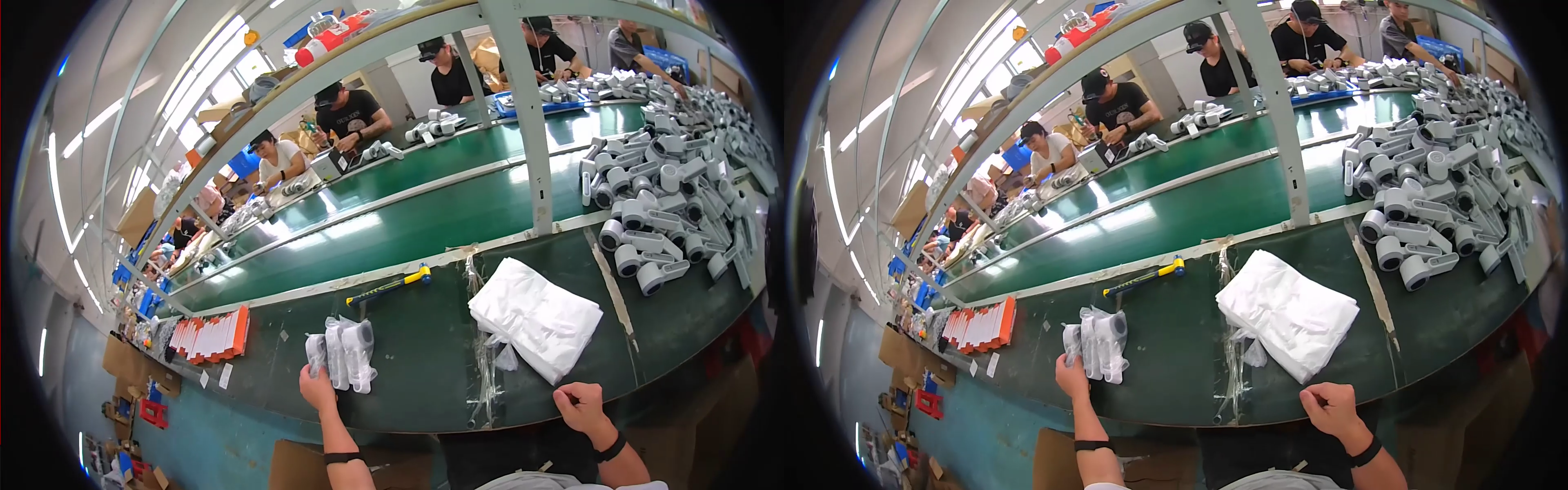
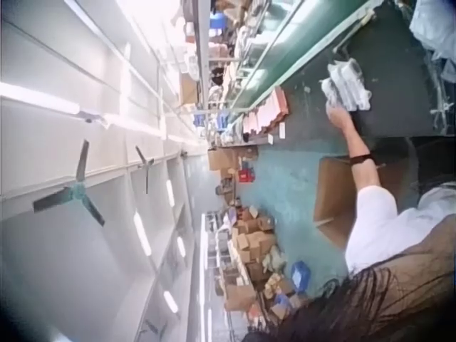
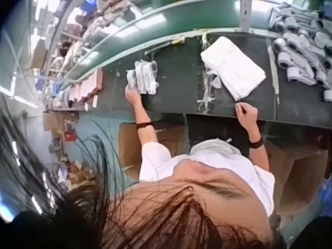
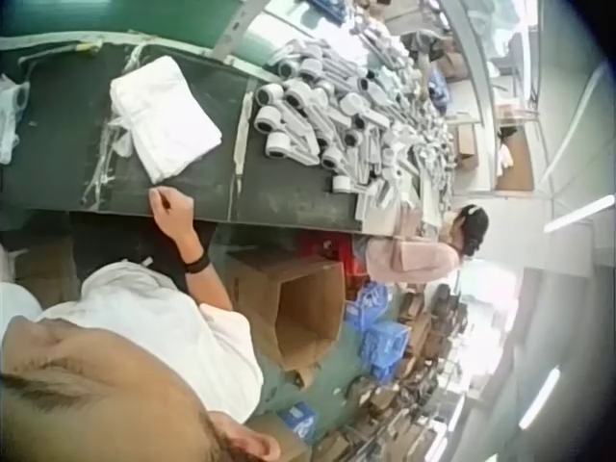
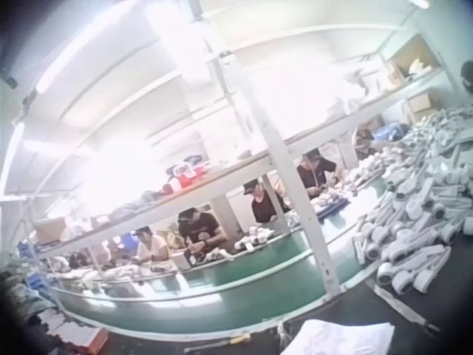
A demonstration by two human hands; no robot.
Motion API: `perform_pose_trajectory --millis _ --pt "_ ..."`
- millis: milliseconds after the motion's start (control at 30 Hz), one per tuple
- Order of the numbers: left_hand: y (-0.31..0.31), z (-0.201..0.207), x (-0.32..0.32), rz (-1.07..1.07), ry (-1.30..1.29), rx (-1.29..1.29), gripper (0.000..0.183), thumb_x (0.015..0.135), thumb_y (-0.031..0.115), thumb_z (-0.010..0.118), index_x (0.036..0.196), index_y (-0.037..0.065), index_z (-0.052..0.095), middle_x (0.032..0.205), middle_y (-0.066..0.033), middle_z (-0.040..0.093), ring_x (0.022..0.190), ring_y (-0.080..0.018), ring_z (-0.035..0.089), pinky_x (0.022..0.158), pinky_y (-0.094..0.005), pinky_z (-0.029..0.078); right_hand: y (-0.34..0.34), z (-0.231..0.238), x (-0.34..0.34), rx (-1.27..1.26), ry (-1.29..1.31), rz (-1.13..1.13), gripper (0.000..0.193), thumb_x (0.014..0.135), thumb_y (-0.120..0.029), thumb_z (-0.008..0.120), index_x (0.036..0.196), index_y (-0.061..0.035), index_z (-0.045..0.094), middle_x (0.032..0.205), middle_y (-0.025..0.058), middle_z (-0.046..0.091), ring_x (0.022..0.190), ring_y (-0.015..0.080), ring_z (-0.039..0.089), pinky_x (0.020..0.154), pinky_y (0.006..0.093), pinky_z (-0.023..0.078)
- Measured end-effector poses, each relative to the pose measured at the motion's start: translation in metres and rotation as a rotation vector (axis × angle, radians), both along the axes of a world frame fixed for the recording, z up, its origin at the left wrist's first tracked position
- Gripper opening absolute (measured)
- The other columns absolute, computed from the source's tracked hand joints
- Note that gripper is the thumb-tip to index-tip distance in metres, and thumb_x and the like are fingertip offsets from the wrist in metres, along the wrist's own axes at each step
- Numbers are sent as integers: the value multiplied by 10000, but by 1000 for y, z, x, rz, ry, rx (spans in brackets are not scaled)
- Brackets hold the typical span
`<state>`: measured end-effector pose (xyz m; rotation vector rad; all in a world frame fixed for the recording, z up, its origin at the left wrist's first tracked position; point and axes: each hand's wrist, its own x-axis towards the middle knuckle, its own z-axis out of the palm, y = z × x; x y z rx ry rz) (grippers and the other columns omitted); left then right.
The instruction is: The person picks up a handheld fan from a pile, slides it into a plastic bag by hand, and places the bagged fan onto the table. After repeating this for several fans, the person gathers the bagged fans and places them into a cardboard box.
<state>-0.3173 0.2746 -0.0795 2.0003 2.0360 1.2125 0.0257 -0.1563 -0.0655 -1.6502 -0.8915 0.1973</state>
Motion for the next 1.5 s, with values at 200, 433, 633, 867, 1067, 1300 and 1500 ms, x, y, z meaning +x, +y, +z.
perform_pose_trajectory --millis 200,433,633,867,1067,1300,1500 --pt "-3 10 -1 -99 -111 15 426 822 198 696 1167 -31 597 1039 -186 661 914 -301 639 828 -390 499 4 -5 5 -10 -84 4 113 805 -145 722 771 -39 703 620 107 636 509 214 627 494 291 482" --pt "-116 45 74 -589 -404 21 290 892 133 645 1144 -3 600 959 -93 632 860 -208 606 760 -310 508 -9 -3 8 40 74 56 132 832 -184 721 807 -55 719 662 101 662 541 180 631 518 295 494" --pt "-199 14 134 -885 -296 -323 331 895 97 651 1193 -25 572 937 -60 645 764 -150 600 704 -286 510 -54 38 72 97 -132 -349 101 824 -131 703 800 -34 714 701 87 682 586 148 638 556 287 512" --pt "-215 24 157 -919 95 -64 299 870 172 662 1104 -14 638 980 -164 661 838 -299 635 778 -373 521 -102 29 238 -448 -680 -760 509 736 -104 698 1225 -104 556 1189 90 568 1129 302 515 879 414 478" --pt "-206 -1 150 -940 277 176 268 850 132 670 1072 -13 635 1015 -162 641 883 -288 610 774 -372 498 -93 14 256 -697 -791 -638 423 695 -65 706 1106 -129 626 1092 52 570 1081 293 515 888 415 414" --pt "-224 63 193 -1069 19 87 244 774 16 683 1014 -1 637 1018 -147 637 848 -264 619 705 -339 488 -119 48 219 -563 -625 -532 306 692 -112 759 986 -101 673 966 83 612 878 314 587 799 395 487" --pt "-267 93 299 -1607 80 128 247 764 103 754 989 31 678 965 -125 670 879 -302 634 754 -363 514 -97 61 147 28 311 -106 327 808 -75 694 1105 -22 567 907 70 651 793 146 650 720 296 516"
